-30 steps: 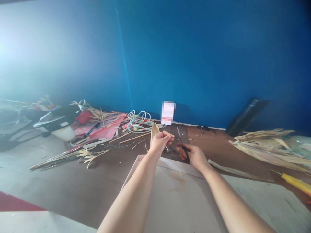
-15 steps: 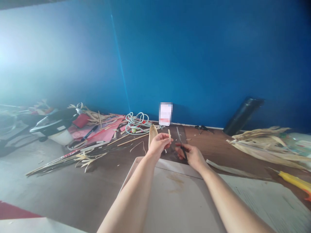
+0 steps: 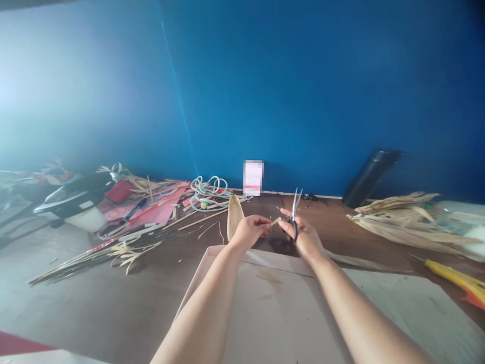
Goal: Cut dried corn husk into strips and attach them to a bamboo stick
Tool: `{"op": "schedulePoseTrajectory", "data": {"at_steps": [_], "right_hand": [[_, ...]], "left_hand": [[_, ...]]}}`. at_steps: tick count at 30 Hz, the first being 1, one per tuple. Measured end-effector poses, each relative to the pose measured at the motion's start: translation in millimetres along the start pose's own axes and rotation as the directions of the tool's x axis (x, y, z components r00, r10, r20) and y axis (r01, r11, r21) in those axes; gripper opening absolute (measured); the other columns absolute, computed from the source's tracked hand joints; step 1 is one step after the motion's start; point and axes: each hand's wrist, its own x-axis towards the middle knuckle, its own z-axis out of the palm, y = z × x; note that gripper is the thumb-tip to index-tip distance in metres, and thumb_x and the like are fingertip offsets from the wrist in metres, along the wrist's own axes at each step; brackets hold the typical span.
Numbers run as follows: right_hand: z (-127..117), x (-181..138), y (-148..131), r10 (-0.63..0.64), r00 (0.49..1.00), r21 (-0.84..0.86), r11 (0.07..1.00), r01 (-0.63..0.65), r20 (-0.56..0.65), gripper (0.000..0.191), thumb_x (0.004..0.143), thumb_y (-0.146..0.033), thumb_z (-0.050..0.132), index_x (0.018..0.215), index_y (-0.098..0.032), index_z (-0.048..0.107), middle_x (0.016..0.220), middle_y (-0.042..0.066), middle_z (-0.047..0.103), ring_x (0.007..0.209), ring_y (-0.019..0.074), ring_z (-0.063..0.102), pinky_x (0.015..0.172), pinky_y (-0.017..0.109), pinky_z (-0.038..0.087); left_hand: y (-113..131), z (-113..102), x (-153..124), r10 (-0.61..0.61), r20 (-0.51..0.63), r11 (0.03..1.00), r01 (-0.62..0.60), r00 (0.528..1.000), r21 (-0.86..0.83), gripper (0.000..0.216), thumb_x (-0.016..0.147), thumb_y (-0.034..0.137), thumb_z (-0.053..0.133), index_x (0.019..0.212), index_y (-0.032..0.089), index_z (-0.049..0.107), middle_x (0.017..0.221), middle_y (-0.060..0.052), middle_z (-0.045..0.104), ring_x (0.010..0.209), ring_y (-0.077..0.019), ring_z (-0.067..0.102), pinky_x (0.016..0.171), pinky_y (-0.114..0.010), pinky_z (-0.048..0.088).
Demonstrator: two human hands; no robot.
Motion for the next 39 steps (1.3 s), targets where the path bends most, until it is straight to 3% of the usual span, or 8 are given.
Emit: {"op": "schedulePoseTrajectory", "data": {"at_steps": [6, 11, 19, 24, 31, 39], "right_hand": [[1, 2, 3, 0.0, 1.0, 0.022, 1.0, 0.001, -0.026, 0.052, 0.07, -0.04, 0.065, 0.117, -0.018, 0.057, 0.076, 0.003, 0.065, 0.064, 0.016, 0.059, 0.054, 0.025, 0.042], [2, -2, -2, -0.029, 0.999, -0.039, 0.999, 0.03, 0.034, 0.048, 0.072, -0.04, 0.063, 0.114, -0.02, 0.057, 0.08, 0.002, 0.064, 0.065, 0.0146, 0.057, 0.057, 0.024, 0.042], [3, -5, -4, -0.019, 1.0, -0.065, 0.998, 0.019, -0.002, 0.047, 0.074, -0.042, 0.061, 0.115, -0.02, 0.057, 0.076, 0.002, 0.066, 0.066, 0.0165, 0.06, 0.055, 0.025, 0.043], [5, -6, -5, 0.013, 0.999, -0.036, 0.999, -0.014, -0.035, 0.053, 0.07, -0.047, 0.066, 0.115, -0.02, 0.06, 0.077, 0.004, 0.068, 0.064, 0.0181, 0.062, 0.047, 0.024, 0.041], [8, -8, -7, -0.016, 0.994, -0.085, 0.996, 0.025, 0.108, 0.039, 0.067, -0.047, 0.07, 0.091, -0.018, 0.063, 0.063, 0.001, 0.067, 0.052, 0.0153, 0.061, 0.054, 0.026, 0.046], [8, -8, -3, 0.023, 0.987, -0.154, 0.988, 0.002, 0.158, 0.05, 0.066, -0.045, 0.07, 0.107, -0.017, 0.067, 0.069, 0.001, 0.068, 0.06, 0.0161, 0.062, 0.059, 0.026, 0.046]], "left_hand": [[-1, 4, -2, 0.03, 0.039, 0.987, -0.036, 0.999, 0.154, 0.016, 0.067, 0.024, 0.065, 0.08, 0.016, 0.069, 0.064, -0.001, 0.063, 0.057, -0.0096, 0.053, 0.056, -0.02, 0.041], [-7, 3, 1, 0.071, 0.038, 0.955, -0.079, 0.997, 0.285, 0.024, 0.068, 0.038, 0.064, 0.079, 0.017, 0.069, 0.066, -0.001, 0.063, 0.058, -0.0105, 0.052, 0.054, -0.021, 0.038], [-1, 10, -4, 0.094, -0.031, 0.938, -0.079, 0.995, 0.338, 0.024, 0.069, 0.038, 0.063, 0.075, 0.016, 0.068, 0.064, 0.0, 0.061, 0.056, -0.0087, 0.046, 0.051, -0.02, 0.033], [0, 9, -4, 0.07, -0.091, 0.972, -0.047, 0.993, 0.23, 0.028, 0.068, 0.042, 0.064, 0.075, 0.015, 0.066, 0.058, 0.002, 0.055, 0.052, -0.0069, 0.042, 0.049, -0.019, 0.031], [1, 4, 3, 0.03, -0.173, 0.995, -0.046, 0.985, -0.09, 0.032, 0.063, 0.041, 0.069, 0.079, 0.013, 0.067, 0.061, 0.001, 0.055, 0.049, -0.0047, 0.043, 0.047, -0.018, 0.031], [5, 0, 2, -0.064, -0.223, 0.952, -0.008, 0.973, -0.307, 0.035, 0.057, 0.037, 0.075, 0.08, 0.012, 0.067, 0.064, 0.001, 0.056, 0.051, -0.0036, 0.045, 0.049, -0.016, 0.037]]}}
